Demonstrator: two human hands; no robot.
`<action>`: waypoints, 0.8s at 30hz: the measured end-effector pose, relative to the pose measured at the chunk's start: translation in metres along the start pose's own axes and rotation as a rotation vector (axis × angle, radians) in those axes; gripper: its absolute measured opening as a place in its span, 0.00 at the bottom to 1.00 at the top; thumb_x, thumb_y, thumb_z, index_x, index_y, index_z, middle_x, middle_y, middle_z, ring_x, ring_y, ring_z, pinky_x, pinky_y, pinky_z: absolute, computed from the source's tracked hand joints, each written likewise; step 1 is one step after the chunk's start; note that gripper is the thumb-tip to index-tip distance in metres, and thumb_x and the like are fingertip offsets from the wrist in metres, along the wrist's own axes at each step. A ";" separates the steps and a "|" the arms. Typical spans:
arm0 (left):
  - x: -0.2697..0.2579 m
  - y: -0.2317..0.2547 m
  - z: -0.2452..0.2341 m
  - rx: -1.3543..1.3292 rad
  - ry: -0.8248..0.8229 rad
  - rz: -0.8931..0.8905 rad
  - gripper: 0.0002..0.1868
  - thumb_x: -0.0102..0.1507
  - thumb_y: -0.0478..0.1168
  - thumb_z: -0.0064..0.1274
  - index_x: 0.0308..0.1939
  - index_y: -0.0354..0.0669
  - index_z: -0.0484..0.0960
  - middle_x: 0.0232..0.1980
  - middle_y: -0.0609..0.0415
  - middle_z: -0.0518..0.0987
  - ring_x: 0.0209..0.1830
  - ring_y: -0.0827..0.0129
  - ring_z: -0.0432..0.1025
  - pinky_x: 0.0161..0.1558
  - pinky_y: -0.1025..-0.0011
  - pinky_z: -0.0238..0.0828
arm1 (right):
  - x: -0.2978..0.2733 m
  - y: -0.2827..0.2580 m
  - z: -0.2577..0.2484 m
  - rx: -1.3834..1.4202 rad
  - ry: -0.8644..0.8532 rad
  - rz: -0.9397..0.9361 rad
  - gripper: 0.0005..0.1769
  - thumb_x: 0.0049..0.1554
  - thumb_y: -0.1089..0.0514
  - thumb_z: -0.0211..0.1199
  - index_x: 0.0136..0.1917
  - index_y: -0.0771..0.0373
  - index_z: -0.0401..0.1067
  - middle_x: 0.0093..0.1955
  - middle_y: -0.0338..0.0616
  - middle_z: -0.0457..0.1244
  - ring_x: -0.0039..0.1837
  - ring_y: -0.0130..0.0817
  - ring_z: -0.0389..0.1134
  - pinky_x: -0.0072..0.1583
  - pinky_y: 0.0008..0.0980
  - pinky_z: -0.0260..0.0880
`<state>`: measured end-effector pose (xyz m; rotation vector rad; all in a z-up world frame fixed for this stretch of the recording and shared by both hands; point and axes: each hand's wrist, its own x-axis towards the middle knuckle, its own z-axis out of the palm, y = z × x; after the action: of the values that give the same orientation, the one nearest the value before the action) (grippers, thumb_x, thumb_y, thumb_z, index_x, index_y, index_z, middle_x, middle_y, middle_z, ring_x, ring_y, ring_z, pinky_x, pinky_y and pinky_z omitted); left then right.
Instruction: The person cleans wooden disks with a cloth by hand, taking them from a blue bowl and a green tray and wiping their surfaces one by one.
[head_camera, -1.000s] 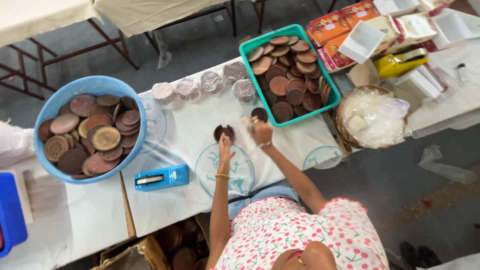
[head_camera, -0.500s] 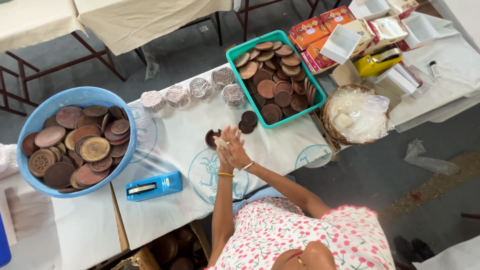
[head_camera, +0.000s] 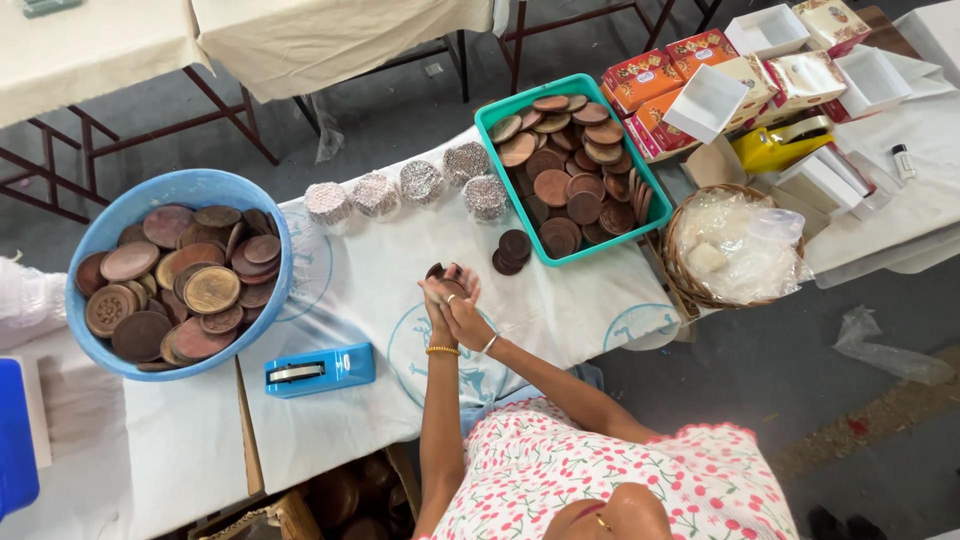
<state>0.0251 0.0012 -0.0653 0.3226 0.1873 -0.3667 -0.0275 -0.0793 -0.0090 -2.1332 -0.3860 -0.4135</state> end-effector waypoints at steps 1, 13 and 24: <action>-0.001 0.001 0.005 0.003 -0.003 -0.002 0.43 0.68 0.73 0.25 0.69 0.44 0.70 0.65 0.48 0.75 0.63 0.57 0.69 0.65 0.56 0.63 | 0.003 0.008 -0.003 0.000 0.004 0.000 0.32 0.64 0.60 0.53 0.79 0.61 0.51 0.80 0.59 0.50 0.82 0.65 0.44 0.76 0.56 0.44; 0.002 0.008 0.024 -0.039 -0.024 0.024 0.44 0.66 0.74 0.26 0.66 0.40 0.69 0.60 0.41 0.77 0.58 0.51 0.71 0.59 0.52 0.68 | 0.015 0.001 -0.036 0.153 0.041 -0.134 0.22 0.59 0.69 0.58 0.65 0.57 0.76 0.69 0.47 0.66 0.69 0.48 0.68 0.71 0.44 0.66; -0.015 0.012 0.054 0.125 -0.146 -0.006 0.44 0.64 0.75 0.28 0.67 0.45 0.70 0.62 0.41 0.76 0.60 0.54 0.72 0.59 0.53 0.70 | 0.016 -0.013 -0.041 0.044 0.181 -0.129 0.19 0.57 0.69 0.59 0.60 0.59 0.78 0.62 0.48 0.69 0.61 0.48 0.69 0.66 0.43 0.67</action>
<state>0.0227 -0.0021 -0.0084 0.4173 0.0215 -0.4069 -0.0252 -0.1041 0.0295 -2.0158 -0.4251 -0.6611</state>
